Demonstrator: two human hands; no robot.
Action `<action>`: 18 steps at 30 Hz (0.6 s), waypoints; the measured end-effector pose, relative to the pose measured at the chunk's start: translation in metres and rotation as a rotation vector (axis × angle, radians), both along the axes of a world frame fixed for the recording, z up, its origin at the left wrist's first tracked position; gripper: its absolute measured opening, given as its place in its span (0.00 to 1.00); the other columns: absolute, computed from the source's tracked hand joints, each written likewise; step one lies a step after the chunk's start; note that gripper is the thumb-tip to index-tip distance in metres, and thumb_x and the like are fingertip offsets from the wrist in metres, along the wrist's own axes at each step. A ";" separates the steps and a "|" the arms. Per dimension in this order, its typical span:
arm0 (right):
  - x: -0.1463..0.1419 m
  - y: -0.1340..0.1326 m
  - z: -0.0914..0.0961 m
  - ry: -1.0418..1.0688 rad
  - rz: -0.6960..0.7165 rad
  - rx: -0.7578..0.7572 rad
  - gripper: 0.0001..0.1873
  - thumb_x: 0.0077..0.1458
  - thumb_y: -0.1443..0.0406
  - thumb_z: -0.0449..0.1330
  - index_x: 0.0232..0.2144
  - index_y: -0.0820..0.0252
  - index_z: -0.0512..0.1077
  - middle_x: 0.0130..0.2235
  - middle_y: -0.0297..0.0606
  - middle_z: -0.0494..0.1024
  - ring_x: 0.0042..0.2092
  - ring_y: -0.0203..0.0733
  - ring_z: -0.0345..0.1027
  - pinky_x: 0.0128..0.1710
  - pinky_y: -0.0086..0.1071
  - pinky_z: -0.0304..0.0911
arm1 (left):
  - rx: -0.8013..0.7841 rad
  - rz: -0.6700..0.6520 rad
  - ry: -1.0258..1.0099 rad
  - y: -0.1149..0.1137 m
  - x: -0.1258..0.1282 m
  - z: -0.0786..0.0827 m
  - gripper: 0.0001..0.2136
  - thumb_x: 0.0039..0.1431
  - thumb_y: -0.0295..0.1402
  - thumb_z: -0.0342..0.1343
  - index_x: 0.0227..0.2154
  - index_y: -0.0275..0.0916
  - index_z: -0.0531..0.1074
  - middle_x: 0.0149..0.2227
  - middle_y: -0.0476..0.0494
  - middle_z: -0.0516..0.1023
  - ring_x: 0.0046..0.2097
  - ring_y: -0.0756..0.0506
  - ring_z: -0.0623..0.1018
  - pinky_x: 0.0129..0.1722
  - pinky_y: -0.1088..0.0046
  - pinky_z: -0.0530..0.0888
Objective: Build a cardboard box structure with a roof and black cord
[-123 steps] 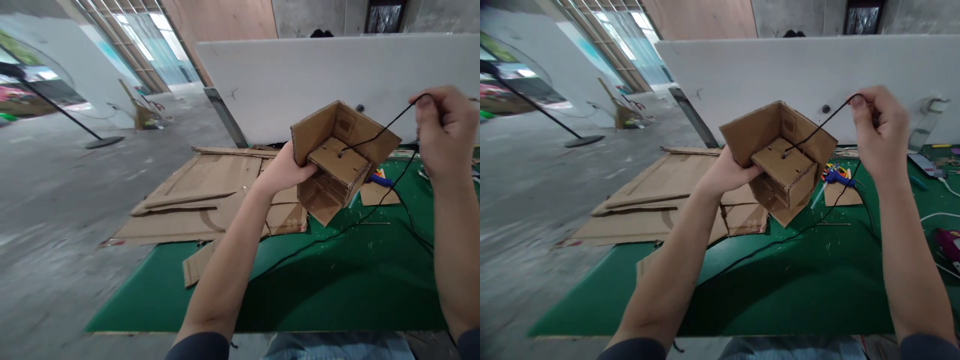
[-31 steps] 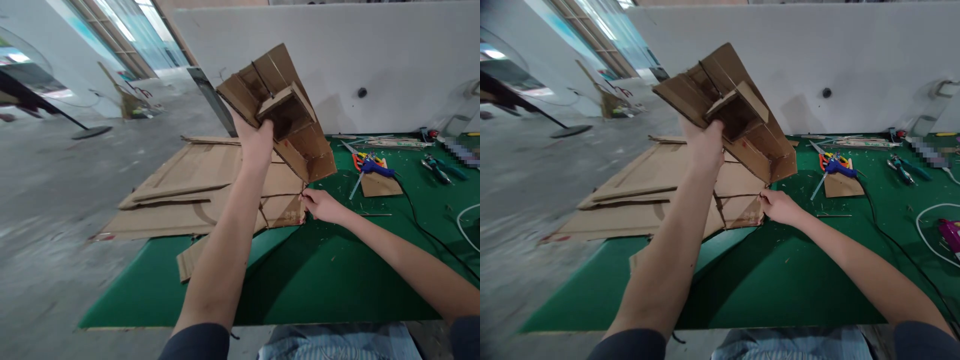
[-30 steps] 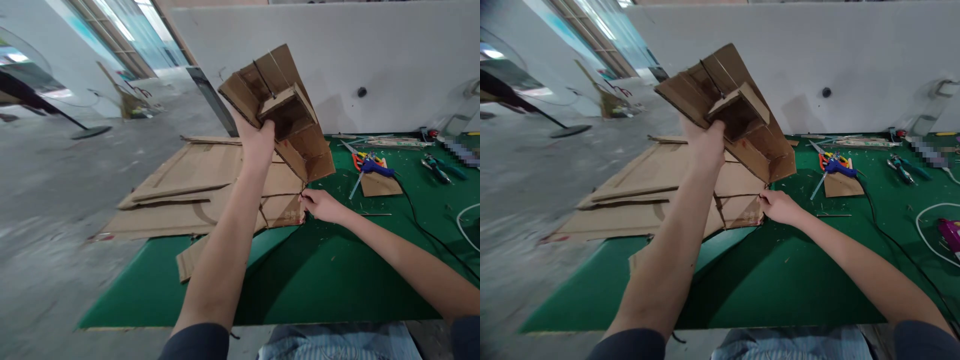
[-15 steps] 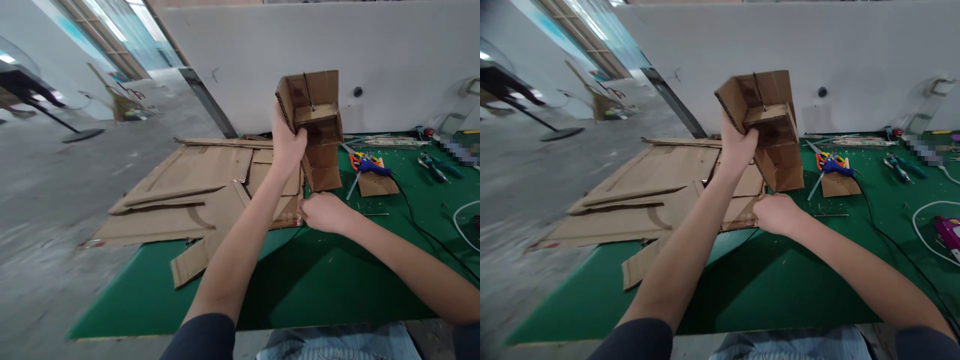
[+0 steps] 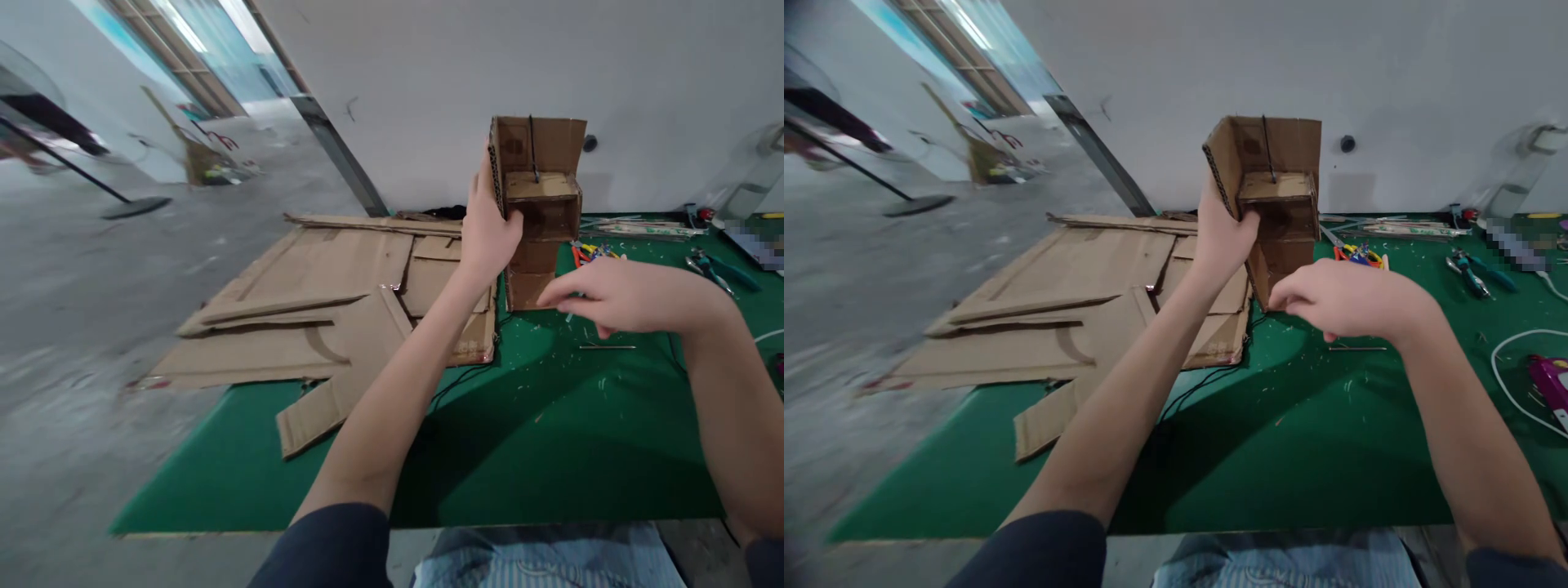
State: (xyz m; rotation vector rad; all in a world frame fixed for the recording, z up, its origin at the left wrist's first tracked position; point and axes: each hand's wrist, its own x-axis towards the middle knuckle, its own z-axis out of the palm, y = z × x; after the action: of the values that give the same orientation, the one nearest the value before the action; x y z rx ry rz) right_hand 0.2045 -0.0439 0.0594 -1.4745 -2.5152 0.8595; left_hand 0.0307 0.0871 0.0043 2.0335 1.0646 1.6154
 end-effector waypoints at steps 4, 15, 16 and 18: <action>0.015 0.033 -0.026 -0.234 -0.174 0.163 0.16 0.60 0.58 0.54 0.43 0.57 0.76 0.38 0.44 0.78 0.33 0.44 0.70 0.31 0.34 0.57 | 0.053 -0.017 -0.011 0.006 -0.005 0.002 0.28 0.47 0.26 0.57 0.54 0.49 0.63 0.64 0.44 0.62 0.66 0.36 0.62 0.68 0.57 0.58; -0.011 0.087 -0.119 -0.085 -0.461 0.274 0.16 0.60 0.62 0.51 0.45 0.60 0.74 0.43 0.50 0.78 0.44 0.52 0.72 0.39 0.38 0.63 | 0.026 0.013 -0.024 0.008 -0.012 0.007 0.23 0.42 0.20 0.59 0.43 0.46 0.70 0.54 0.44 0.73 0.62 0.36 0.66 0.67 0.57 0.61; -0.012 0.087 -0.119 -0.089 -0.467 0.273 0.16 0.60 0.63 0.50 0.45 0.60 0.74 0.44 0.50 0.78 0.45 0.52 0.73 0.39 0.38 0.63 | 0.011 0.032 -0.029 0.009 -0.013 0.007 0.23 0.41 0.20 0.59 0.43 0.46 0.70 0.55 0.43 0.73 0.62 0.36 0.67 0.66 0.56 0.62; -0.014 0.086 -0.120 -0.092 -0.469 0.271 0.17 0.61 0.63 0.49 0.46 0.59 0.74 0.45 0.51 0.78 0.45 0.54 0.73 0.38 0.38 0.63 | -0.008 0.049 -0.046 0.012 -0.014 0.006 0.23 0.41 0.19 0.59 0.43 0.45 0.70 0.56 0.43 0.72 0.61 0.35 0.68 0.66 0.56 0.62</action>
State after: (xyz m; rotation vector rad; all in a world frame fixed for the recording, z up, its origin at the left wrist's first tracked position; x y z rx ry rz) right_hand 0.1904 0.0424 -0.0607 -1.9154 -2.0873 0.3677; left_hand 0.0166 0.0988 0.0102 1.9701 1.1103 1.6709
